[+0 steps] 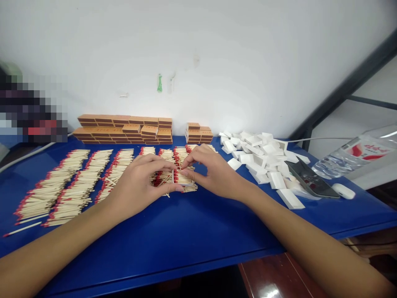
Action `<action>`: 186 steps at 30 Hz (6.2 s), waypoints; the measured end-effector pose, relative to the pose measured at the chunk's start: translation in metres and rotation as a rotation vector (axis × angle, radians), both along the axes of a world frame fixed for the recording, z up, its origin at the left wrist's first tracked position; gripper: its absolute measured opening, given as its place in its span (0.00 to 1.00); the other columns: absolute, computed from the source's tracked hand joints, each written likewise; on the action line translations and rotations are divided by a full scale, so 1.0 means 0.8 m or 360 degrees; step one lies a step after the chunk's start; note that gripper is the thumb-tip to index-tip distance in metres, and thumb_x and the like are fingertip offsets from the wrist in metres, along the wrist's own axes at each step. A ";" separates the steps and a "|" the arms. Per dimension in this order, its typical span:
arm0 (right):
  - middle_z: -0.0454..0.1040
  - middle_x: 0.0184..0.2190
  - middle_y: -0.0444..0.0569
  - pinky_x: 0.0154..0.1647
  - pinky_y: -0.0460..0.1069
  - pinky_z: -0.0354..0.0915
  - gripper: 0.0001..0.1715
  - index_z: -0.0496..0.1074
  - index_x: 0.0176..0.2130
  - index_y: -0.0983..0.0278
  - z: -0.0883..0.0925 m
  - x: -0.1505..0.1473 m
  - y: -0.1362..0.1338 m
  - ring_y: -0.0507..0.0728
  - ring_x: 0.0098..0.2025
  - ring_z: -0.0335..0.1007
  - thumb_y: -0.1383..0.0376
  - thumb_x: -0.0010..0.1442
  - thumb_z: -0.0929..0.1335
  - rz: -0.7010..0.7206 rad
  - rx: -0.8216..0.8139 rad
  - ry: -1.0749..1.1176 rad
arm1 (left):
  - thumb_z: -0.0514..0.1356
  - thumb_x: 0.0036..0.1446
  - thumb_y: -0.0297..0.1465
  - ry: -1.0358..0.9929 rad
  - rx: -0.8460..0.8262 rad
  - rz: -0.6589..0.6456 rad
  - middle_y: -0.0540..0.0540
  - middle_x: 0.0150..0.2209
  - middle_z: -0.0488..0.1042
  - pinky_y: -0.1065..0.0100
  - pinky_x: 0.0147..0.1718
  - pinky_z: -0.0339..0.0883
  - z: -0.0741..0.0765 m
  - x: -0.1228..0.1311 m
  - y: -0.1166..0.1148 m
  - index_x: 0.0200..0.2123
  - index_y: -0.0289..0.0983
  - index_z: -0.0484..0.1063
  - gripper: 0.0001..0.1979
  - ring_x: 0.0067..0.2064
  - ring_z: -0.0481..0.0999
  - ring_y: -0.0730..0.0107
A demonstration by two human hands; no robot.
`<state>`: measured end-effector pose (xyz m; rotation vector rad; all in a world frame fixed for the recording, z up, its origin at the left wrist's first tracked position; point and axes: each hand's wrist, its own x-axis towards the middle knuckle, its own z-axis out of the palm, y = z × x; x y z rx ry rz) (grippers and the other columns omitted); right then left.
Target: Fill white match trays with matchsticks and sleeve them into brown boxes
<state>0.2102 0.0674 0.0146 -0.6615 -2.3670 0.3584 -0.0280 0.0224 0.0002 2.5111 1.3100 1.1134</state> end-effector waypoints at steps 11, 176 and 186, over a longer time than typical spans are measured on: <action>0.77 0.36 0.45 0.43 0.50 0.65 0.04 0.74 0.39 0.61 0.002 -0.002 -0.003 0.54 0.40 0.70 0.65 0.69 0.69 0.0007 -0.0270 0.0064 | 0.71 0.57 0.47 -0.0002 -0.0008 -0.0016 0.47 0.42 0.78 0.61 0.46 0.68 0.001 0.001 0.000 0.48 0.43 0.80 0.20 0.43 0.77 0.61; 0.69 0.31 0.41 0.29 0.47 0.63 0.32 0.57 0.63 0.60 -0.001 -0.037 -0.015 0.50 0.28 0.63 0.42 0.73 0.57 0.0430 -0.1442 0.0298 | 0.79 0.41 0.46 -0.0256 -0.0050 0.0092 0.53 0.36 0.78 0.64 0.39 0.68 0.010 -0.006 0.002 0.41 0.46 0.79 0.25 0.38 0.75 0.63; 0.69 0.34 0.43 0.28 0.46 0.61 0.35 0.55 0.66 0.59 0.015 -0.031 -0.020 0.51 0.30 0.63 0.41 0.72 0.60 0.0507 -0.1671 0.0172 | 0.80 0.32 0.50 -0.0200 -0.0095 0.0074 0.51 0.33 0.75 0.64 0.34 0.65 0.007 -0.007 -0.002 0.31 0.42 0.74 0.29 0.36 0.72 0.62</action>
